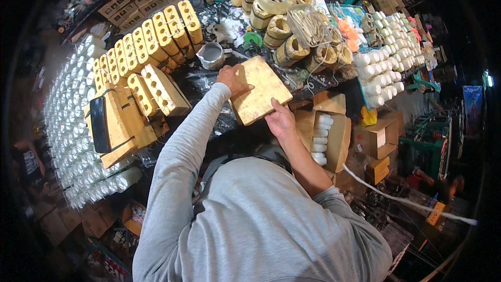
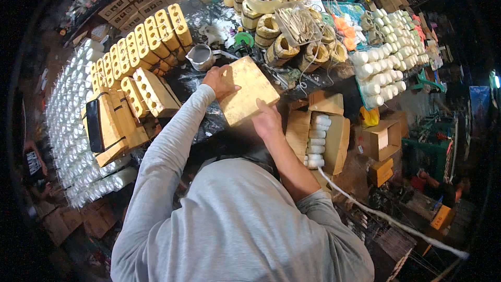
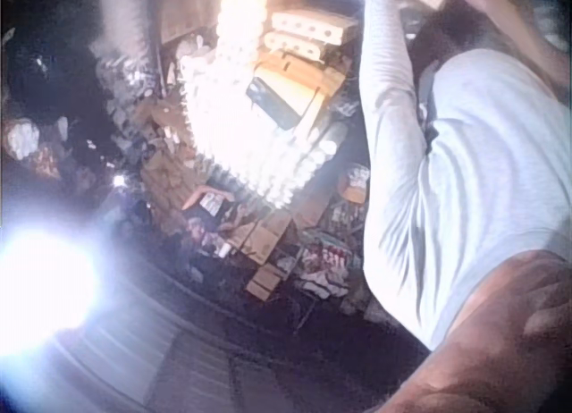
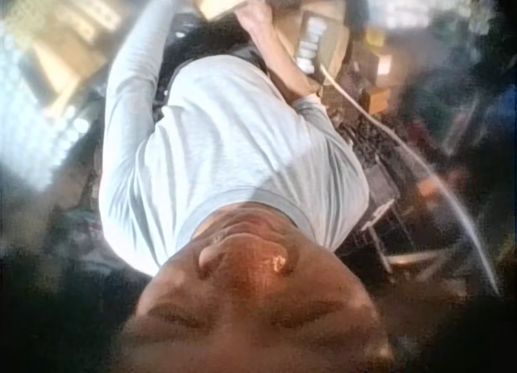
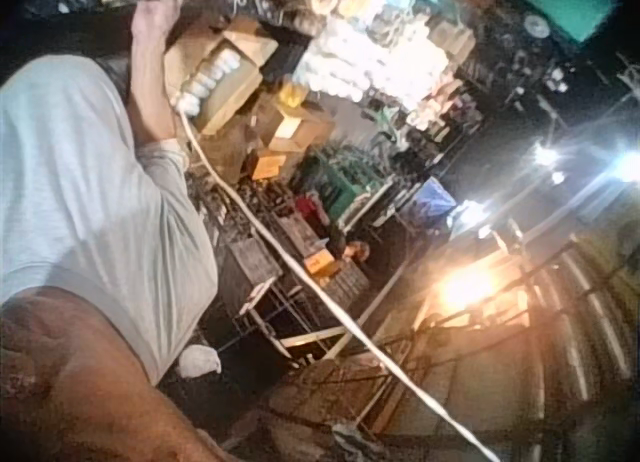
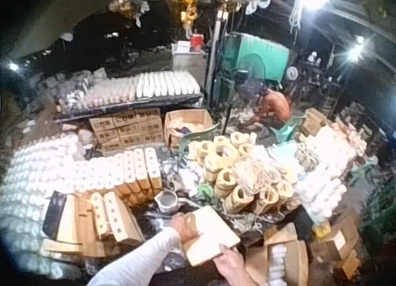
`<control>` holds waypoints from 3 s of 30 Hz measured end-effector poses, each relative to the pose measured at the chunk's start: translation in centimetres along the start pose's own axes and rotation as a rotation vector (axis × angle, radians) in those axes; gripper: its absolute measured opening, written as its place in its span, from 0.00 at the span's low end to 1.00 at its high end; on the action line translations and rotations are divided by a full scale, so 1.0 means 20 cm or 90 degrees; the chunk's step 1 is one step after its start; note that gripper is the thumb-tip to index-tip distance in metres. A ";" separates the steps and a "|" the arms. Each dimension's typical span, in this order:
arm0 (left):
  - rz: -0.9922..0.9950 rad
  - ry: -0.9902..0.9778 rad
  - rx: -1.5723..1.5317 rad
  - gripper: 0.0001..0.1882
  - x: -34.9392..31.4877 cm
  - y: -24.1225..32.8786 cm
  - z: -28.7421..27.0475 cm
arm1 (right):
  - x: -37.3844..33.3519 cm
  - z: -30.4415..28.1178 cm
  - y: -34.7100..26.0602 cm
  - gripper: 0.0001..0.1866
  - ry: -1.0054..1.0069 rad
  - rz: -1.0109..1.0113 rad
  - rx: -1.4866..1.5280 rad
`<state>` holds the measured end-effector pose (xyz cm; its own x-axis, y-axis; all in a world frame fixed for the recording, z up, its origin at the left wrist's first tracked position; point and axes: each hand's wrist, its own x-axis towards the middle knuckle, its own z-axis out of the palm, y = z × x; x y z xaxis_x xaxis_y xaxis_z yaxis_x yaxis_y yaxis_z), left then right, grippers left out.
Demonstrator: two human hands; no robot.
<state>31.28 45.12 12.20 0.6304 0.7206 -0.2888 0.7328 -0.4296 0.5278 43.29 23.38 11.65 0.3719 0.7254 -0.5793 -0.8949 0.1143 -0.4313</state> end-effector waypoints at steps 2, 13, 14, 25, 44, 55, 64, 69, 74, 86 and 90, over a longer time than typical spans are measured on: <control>0.026 0.038 -0.052 0.59 -0.05 -0.01 -0.05 | -0.03 0.13 0.00 0.29 -0.040 -0.036 -0.001; 0.042 -0.047 -1.503 0.37 -0.87 0.05 -0.21 | -0.44 0.61 -0.05 0.29 -0.620 -0.784 -1.141; -0.033 0.007 -1.423 0.34 -0.91 0.04 -0.23 | -0.44 0.62 -0.04 0.29 -0.660 -0.783 -1.161; -0.120 0.160 -1.155 0.42 -1.33 -0.29 -0.03 | -0.16 0.16 0.06 0.29 -0.313 0.016 -0.928; -0.483 0.072 -0.281 0.41 -1.26 -0.90 0.67 | 0.23 -0.47 0.75 0.17 -0.272 0.123 -0.923; -0.496 0.081 -0.082 0.31 -1.09 -0.86 0.44 | 0.04 0.05 0.71 0.23 -0.284 -0.088 -1.346; -0.490 0.131 -0.099 0.29 -1.07 -0.86 0.54 | 0.13 0.10 0.70 0.16 -0.459 -0.228 -1.519; -0.487 0.137 -0.121 0.27 -1.04 -0.90 0.58 | 0.16 0.10 0.72 0.20 -0.393 -0.229 -1.497; -0.445 0.144 -0.136 0.27 -1.06 -0.97 0.59 | 0.16 0.08 0.73 0.23 -0.430 -0.281 -1.532; -0.337 0.211 -0.018 0.10 -1.80 -1.14 0.65 | -0.26 -0.10 0.18 0.23 -0.441 -0.010 -1.490; -0.504 -0.095 0.115 0.19 -2.14 -1.33 0.92 | -0.24 -0.44 -0.08 0.25 -0.267 0.100 -1.510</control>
<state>-10.47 15.69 -4.12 -0.0724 0.7720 -0.6315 0.9963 0.0852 -0.0100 45.16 13.79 9.13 0.0432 0.7238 -0.6887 0.8823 -0.3511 -0.3136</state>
